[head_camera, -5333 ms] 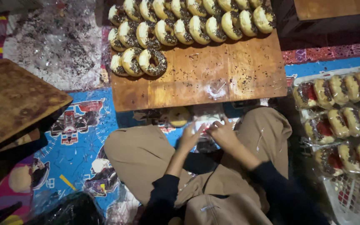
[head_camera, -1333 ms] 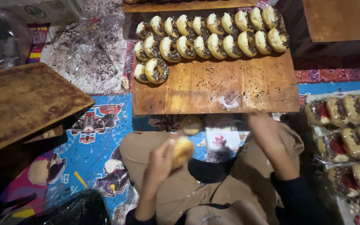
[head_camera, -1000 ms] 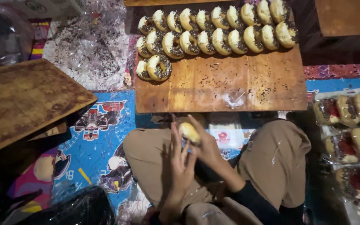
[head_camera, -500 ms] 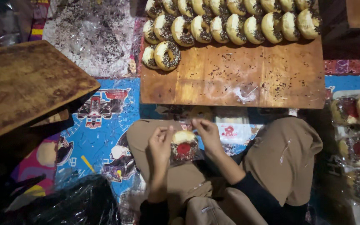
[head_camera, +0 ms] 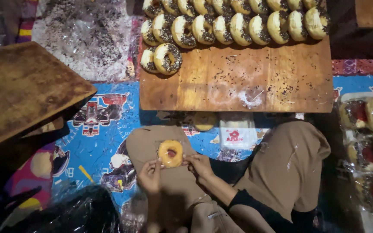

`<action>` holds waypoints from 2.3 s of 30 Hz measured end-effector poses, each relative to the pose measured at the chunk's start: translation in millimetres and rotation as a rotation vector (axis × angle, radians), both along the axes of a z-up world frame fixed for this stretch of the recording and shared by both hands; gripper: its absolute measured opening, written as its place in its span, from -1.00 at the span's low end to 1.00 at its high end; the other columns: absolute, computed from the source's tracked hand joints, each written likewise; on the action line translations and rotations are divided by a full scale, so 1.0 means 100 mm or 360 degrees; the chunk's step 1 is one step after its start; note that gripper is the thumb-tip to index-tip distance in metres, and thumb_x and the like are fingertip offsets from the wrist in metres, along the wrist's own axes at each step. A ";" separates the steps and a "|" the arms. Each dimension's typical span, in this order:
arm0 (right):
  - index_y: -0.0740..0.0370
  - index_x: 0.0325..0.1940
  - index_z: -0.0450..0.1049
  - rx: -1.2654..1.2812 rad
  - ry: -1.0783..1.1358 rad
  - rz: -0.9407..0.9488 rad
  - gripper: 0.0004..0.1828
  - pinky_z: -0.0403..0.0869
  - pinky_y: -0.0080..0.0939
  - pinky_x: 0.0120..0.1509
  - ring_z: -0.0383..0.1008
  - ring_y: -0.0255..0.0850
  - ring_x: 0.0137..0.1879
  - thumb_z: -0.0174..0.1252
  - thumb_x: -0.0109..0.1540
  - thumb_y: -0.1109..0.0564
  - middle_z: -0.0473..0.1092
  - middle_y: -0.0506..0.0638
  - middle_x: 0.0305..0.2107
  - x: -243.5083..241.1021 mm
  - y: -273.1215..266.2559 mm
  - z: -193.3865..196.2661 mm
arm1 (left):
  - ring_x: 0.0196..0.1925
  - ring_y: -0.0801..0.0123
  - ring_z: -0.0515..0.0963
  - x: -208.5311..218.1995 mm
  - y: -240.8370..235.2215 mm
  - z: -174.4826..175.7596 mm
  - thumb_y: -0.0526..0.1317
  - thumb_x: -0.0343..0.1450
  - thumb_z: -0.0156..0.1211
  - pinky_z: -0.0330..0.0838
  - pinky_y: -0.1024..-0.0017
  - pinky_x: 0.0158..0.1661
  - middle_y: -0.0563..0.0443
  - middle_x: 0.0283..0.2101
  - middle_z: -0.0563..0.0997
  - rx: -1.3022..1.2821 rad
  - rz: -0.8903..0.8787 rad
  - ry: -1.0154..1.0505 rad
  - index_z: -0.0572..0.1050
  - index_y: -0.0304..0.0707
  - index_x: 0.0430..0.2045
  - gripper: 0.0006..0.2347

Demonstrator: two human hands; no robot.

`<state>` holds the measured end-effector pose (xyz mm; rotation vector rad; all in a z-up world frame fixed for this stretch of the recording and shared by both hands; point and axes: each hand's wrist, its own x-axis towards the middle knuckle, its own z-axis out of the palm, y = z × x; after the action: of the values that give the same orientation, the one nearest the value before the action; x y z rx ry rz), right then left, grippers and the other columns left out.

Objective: The person sits on the floor and individually wraps chocolate-sprinkled doughnuts in clear plastic bags. They pick each doughnut from a wooden board, place it into a bag, and then arrange the packaged items into a white plastic crate.

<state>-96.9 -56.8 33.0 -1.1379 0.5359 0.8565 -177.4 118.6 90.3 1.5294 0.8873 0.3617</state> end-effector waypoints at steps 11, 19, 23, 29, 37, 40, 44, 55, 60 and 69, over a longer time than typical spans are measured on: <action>0.19 -0.23 0.59 -0.2225 -0.1945 0.1282 -0.80 0.50 0.14 -0.14 0.55 0.16 -0.20 0.14 0.14 0.09 0.53 0.21 -0.31 1.82 -1.74 -0.63 | -0.41 0.18 0.67 1.62 -0.52 -0.64 -0.31 0.33 0.41 0.49 0.34 -0.35 -0.15 -0.48 0.66 0.0481 -0.0283 -0.0007 0.54 -0.44 -0.50 -0.85; 0.29 -0.13 0.58 -0.2042 -0.2241 0.1134 -0.71 0.49 0.18 -0.13 0.54 0.20 -0.21 0.09 0.14 0.13 0.51 0.28 -0.25 1.85 -1.69 -0.78 | 0.20 -0.19 0.38 1.85 -1.24 -0.73 0.11 0.53 0.17 0.03 -0.26 0.41 -0.36 -0.04 0.54 0.1565 -0.1050 0.0462 0.60 -0.24 -0.20 -0.64; 0.22 -0.21 0.59 -0.2056 -0.2240 0.1382 -0.73 0.47 0.16 0.02 0.55 0.14 -0.13 0.11 0.17 0.03 0.53 0.21 -0.27 1.98 -1.66 -0.58 | 0.17 -0.27 0.35 1.86 -1.31 -0.52 0.35 0.20 0.24 -0.05 -0.27 0.29 -0.46 -0.04 0.51 0.1639 -0.1233 0.0706 0.56 -0.39 -0.15 -0.31; 0.04 -0.22 0.61 -0.1996 -0.2417 0.1438 -0.83 0.35 0.08 0.16 0.54 -0.06 -0.09 0.15 0.17 0.10 0.55 0.02 -0.29 1.72 -1.81 0.09 | 0.31 -0.48 0.22 1.70 -1.49 -0.37 0.09 0.37 0.32 0.20 -0.11 0.19 -0.70 0.18 0.40 0.1384 -0.0947 -0.0217 0.46 -0.64 0.11 -0.36; -0.04 0.09 0.53 -0.2202 -0.2575 0.1294 -0.56 0.24 0.24 0.26 0.52 -0.19 0.06 0.12 0.12 0.14 0.55 -0.12 -0.21 0.86 -2.18 0.87 | 0.01 0.10 0.72 1.78 -2.20 0.18 -0.15 0.54 0.04 0.54 0.24 0.06 -0.18 -0.05 0.69 0.0014 -0.1431 0.0182 0.63 -0.16 -0.05 -0.76; -0.11 0.35 0.40 -0.2510 -0.2144 0.1381 -0.40 0.07 0.44 0.41 0.47 -0.18 0.13 0.07 0.18 0.09 0.47 -0.04 -0.09 0.81 -2.22 0.98 | 0.32 0.02 0.55 1.47 -2.43 0.66 -0.34 0.50 0.07 0.33 0.20 0.35 -0.15 0.16 0.62 0.0729 -0.1458 -0.0931 0.59 -0.30 -0.02 -0.78; 0.26 0.44 0.24 -0.2327 -0.2509 0.0884 -0.39 -0.24 0.60 0.54 0.29 -0.05 0.43 -0.02 0.28 0.11 0.31 0.09 0.28 0.93 -2.05 1.17 | 0.47 0.12 0.44 1.25 -2.32 1.09 -0.27 0.56 0.14 0.13 0.00 0.49 -0.10 0.25 0.61 0.0823 -0.1588 -0.1140 0.62 -0.24 0.10 -0.76; 0.57 0.07 0.57 0.0024 -0.1126 0.0573 -0.26 0.43 0.15 0.12 0.46 0.37 0.10 0.24 0.29 -0.27 0.53 0.53 -0.01 2.06 0.44 1.75 | -0.13 0.25 0.60 1.45 0.18 0.98 -0.19 0.57 0.21 0.39 0.10 0.03 -0.05 -0.12 0.61 -0.1371 0.0351 -0.1427 0.51 -0.31 -0.05 -0.82; 0.27 0.01 0.26 -0.1534 -0.2281 0.0054 -0.07 0.33 0.18 0.03 0.36 0.12 0.01 0.55 -0.10 -0.36 0.38 0.18 -0.17 2.86 1.08 1.59 | 0.08 0.02 0.63 1.41 0.14 0.75 -0.15 0.52 0.15 0.41 -0.02 0.21 -0.22 0.01 0.63 -0.1707 0.0346 -0.1530 0.53 -0.26 -0.12 -0.82; 0.02 0.36 0.39 -0.1795 -0.2111 0.0542 -0.26 0.38 0.07 0.20 0.43 0.07 0.10 0.44 0.14 -0.11 0.48 0.13 -0.03 2.89 -1.31 1.29 | 0.26 -0.10 0.48 0.99 0.19 0.56 -0.07 0.48 0.16 0.35 -0.08 0.29 -0.25 0.10 0.57 -0.1645 0.0559 -0.1205 0.51 -0.25 -0.05 -0.72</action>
<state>191.8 -187.4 161.6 -2.5220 -0.4058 -0.1753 -78.0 137.3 145.9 0.2228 0.5550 0.5626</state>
